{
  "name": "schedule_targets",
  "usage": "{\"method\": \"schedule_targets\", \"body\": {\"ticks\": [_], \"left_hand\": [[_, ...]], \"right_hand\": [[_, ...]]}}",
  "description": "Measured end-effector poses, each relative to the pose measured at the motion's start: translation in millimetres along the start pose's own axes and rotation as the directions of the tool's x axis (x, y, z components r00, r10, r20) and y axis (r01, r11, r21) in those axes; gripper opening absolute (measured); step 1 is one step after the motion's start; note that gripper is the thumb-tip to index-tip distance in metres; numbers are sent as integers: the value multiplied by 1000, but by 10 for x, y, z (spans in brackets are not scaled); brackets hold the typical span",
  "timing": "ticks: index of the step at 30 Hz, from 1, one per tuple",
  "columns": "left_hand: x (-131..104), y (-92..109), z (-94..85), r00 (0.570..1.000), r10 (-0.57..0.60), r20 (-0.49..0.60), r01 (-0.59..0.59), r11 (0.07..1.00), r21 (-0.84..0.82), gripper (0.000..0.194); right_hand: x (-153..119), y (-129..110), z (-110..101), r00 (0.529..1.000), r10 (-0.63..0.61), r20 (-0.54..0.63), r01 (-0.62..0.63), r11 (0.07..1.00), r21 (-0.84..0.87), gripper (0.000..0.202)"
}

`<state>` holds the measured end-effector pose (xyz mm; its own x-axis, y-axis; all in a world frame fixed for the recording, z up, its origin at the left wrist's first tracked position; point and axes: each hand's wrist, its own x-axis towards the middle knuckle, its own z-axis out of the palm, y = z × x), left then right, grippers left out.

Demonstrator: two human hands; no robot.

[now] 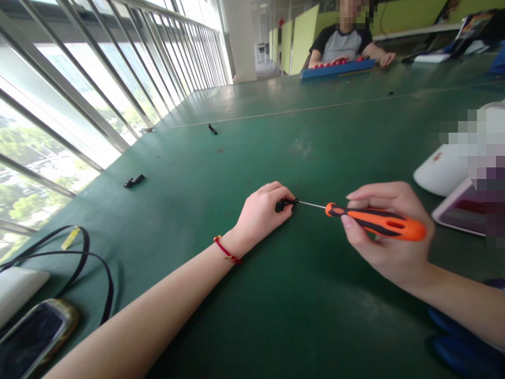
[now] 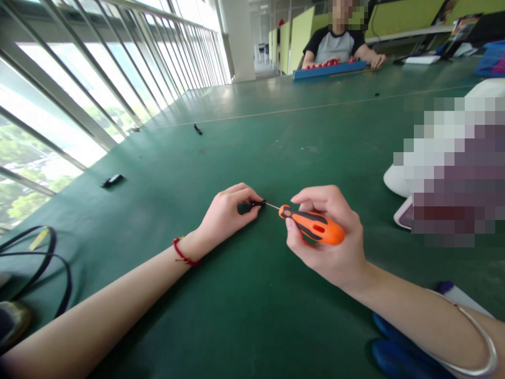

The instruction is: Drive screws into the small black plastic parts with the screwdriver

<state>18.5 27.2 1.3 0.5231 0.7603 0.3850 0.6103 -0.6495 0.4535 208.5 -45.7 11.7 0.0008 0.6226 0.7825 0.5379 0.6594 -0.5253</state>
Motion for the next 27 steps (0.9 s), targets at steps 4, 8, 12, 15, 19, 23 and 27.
{"method": "schedule_targets", "body": {"ticks": [4, 8, 12, 15, 19, 23, 27], "left_hand": [[-2, -3, 6, 1000, -5, -3, 5, 1000, -11, 13], [-10, -20, 12, 1000, 1, -8, -1, 999, -36, 12], [-9, -37, 16, 1000, -5, -15, 5, 999, -48, 12], [-6, -37, 17, 1000, -11, -14, 11, 999, -46, 12], [-6, -31, 21, 1000, -10, -13, 9, 999, -49, 12], [-11, -27, 22, 1000, -11, -13, 10, 999, -42, 12], [-14, -13, 11, 999, -28, -26, 27, 999, -21, 11]], "right_hand": [[17, 23, 15, 997, 74, -8, -72, 989, 129, 35], [22, -25, -11, 987, 121, 102, -122, 992, 12, 8], [17, -19, 0, 996, 86, -27, -86, 996, 15, 15], [27, 28, 20, 995, 72, -73, -62, 989, 132, 35], [38, 22, 6, 996, 85, 15, -86, 995, 49, 14], [21, 0, -4, 997, 76, 18, -76, 997, -9, 6], [17, 58, 23, 993, 57, -99, -45, 991, 123, 31]]}}
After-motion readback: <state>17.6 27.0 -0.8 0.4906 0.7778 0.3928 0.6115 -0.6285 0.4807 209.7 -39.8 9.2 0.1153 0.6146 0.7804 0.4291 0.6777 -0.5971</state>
